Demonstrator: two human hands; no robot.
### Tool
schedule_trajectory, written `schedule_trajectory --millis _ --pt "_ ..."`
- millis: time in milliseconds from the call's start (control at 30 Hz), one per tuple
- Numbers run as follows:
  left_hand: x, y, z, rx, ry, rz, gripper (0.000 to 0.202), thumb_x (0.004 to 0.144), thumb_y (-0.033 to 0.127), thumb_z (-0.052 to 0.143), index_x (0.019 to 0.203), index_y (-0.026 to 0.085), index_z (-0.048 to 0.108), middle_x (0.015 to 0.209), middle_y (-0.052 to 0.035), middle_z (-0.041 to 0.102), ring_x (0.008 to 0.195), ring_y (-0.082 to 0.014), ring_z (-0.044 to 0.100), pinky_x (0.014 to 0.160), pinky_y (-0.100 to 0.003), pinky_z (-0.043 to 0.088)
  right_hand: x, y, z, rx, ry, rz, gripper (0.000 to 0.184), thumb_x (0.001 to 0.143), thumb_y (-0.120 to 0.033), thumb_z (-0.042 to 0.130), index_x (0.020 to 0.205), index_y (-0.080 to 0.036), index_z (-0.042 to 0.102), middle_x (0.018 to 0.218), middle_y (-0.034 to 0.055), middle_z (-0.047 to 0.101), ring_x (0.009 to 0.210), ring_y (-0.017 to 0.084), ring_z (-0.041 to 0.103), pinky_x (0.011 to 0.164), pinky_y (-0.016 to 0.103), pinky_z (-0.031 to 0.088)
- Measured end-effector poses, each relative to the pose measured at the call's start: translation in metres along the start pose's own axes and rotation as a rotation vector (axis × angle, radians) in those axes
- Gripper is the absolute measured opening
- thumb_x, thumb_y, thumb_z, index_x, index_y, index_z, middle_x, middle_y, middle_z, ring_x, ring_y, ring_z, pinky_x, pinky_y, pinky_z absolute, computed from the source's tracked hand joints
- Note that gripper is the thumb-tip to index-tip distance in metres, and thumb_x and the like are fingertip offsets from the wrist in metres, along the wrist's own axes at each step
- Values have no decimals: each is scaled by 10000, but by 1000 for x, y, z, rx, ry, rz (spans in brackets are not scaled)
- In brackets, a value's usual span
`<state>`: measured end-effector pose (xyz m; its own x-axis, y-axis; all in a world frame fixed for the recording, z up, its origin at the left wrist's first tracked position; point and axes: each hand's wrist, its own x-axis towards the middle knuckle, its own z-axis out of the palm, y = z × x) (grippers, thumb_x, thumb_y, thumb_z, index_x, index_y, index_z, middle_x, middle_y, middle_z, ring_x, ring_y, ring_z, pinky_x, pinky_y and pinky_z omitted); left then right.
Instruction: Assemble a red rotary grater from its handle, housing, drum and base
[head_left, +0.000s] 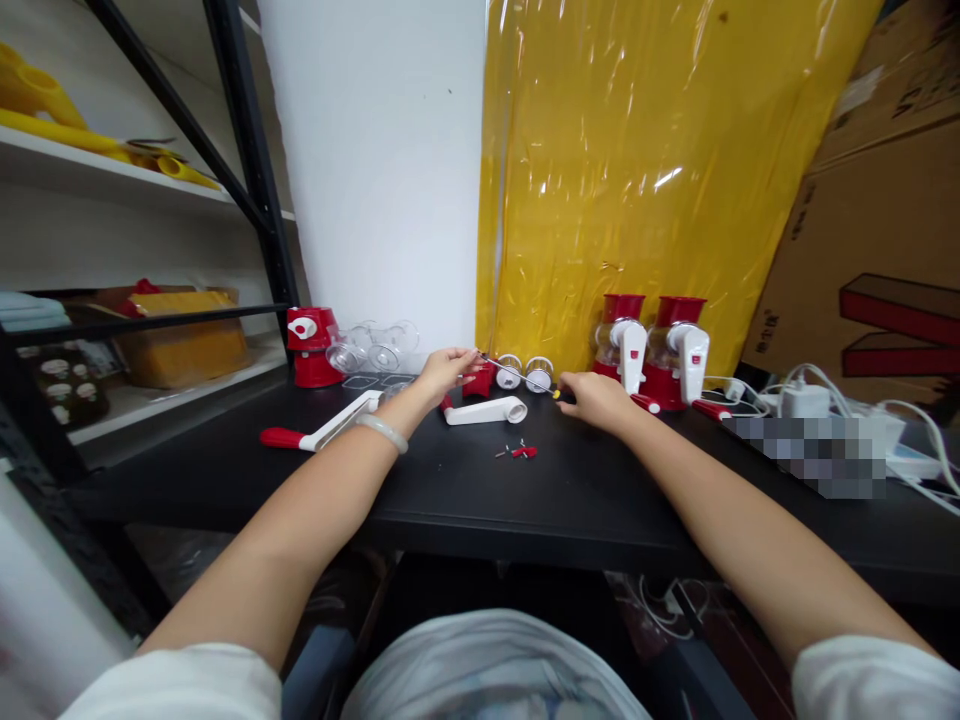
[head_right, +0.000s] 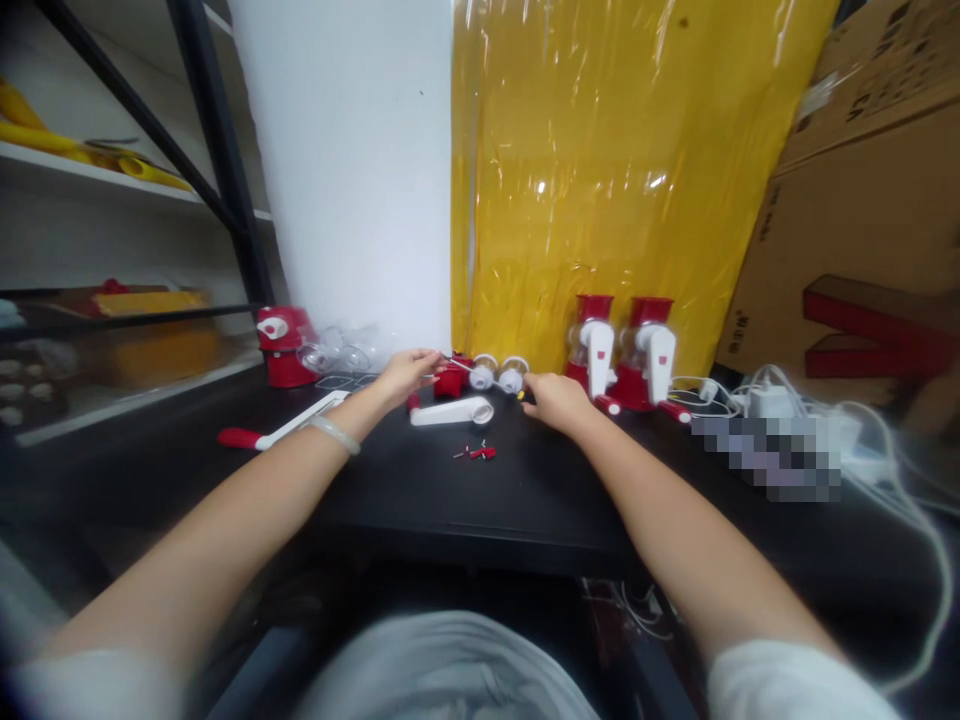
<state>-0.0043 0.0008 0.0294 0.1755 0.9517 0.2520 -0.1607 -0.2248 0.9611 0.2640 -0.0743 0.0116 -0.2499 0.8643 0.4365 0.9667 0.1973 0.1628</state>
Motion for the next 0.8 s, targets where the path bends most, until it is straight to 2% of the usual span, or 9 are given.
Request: schedule_trajectory --millis 300,533,800 --pt "0 -1 2 3 -24 -19 143 840 229 670 762 115 635 732 -47 697 648 -77 623 661 -201 489 1 -1 0 3 -39 6 262 814 -384 593 1021 -223 606 1000 64 707 885 225 666 634 270 428" --pt "3 -3 -1 32 -8 -5 212 774 303 742 780 117 639 743 -52 701 619 -77 620 631 -199 491 0 -2 -2 5 -42 6 262 820 -381 593 1027 -222 614 1002 65 709 895 232 668 642 276 438" --pt "7 -6 -2 65 4 -12 203 791 304 724 772 117 647 755 -55 703 604 -71 608 605 -193 475 0 -1 -1 -3 -43 3 251 813 -384 592 1009 -228 607 991 63 707 874 220 663 623 263 421"
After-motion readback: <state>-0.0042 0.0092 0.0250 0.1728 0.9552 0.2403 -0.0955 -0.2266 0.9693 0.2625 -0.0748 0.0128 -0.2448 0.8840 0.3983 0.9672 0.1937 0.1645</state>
